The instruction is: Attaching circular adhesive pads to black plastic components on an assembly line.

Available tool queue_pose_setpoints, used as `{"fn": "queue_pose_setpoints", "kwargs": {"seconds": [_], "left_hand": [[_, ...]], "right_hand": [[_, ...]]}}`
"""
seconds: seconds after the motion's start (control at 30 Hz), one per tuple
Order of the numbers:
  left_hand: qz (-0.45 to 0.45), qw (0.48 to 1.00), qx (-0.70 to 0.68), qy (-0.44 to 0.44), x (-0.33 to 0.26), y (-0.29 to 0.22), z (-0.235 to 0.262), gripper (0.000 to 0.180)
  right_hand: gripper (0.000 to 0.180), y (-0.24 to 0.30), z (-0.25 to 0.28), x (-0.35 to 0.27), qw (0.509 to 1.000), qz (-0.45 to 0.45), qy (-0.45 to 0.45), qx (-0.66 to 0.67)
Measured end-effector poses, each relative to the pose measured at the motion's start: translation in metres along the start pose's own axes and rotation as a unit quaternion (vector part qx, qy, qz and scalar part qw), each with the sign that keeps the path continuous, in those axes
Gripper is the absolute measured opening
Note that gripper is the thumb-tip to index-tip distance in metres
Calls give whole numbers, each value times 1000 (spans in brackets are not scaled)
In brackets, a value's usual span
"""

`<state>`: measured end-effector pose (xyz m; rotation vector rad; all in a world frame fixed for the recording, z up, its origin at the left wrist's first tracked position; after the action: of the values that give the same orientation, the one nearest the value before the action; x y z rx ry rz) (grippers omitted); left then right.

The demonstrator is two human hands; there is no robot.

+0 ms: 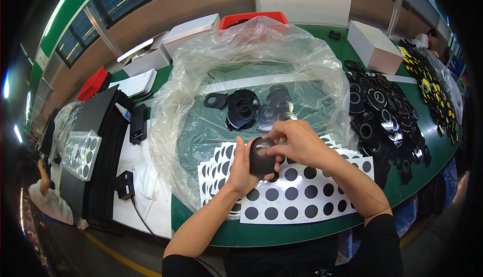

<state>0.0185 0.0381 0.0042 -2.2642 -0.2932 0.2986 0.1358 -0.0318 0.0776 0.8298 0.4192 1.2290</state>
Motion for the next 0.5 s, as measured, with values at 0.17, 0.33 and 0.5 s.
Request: {"fn": "queue_pose_setpoints", "kwargs": {"seconds": [0.17,0.33,0.5], "left_hand": [[18,1000,6,-1,0,2,-3,71],[-71,994,54,-60,-6,1,3,73],[-95,995,37,-22,-1,2,10,70]], "right_hand": [[15,-22,-7,2,997,-9,-13,71],[16,-14,5,6,995,35,-51,79],[15,-31,111,-7,954,29,-297,8]]}}
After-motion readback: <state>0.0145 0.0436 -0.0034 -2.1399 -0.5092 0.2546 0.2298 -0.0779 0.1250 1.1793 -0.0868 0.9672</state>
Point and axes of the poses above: each hand's wrist, its own x-axis towards the middle knuckle, its own z-axis out of the back of the hand, y = z × x, the point moved 4 cm from there along x, towards the middle knuckle, and after that the axes turned 3 degrees about -y, right-handed, at the moved point
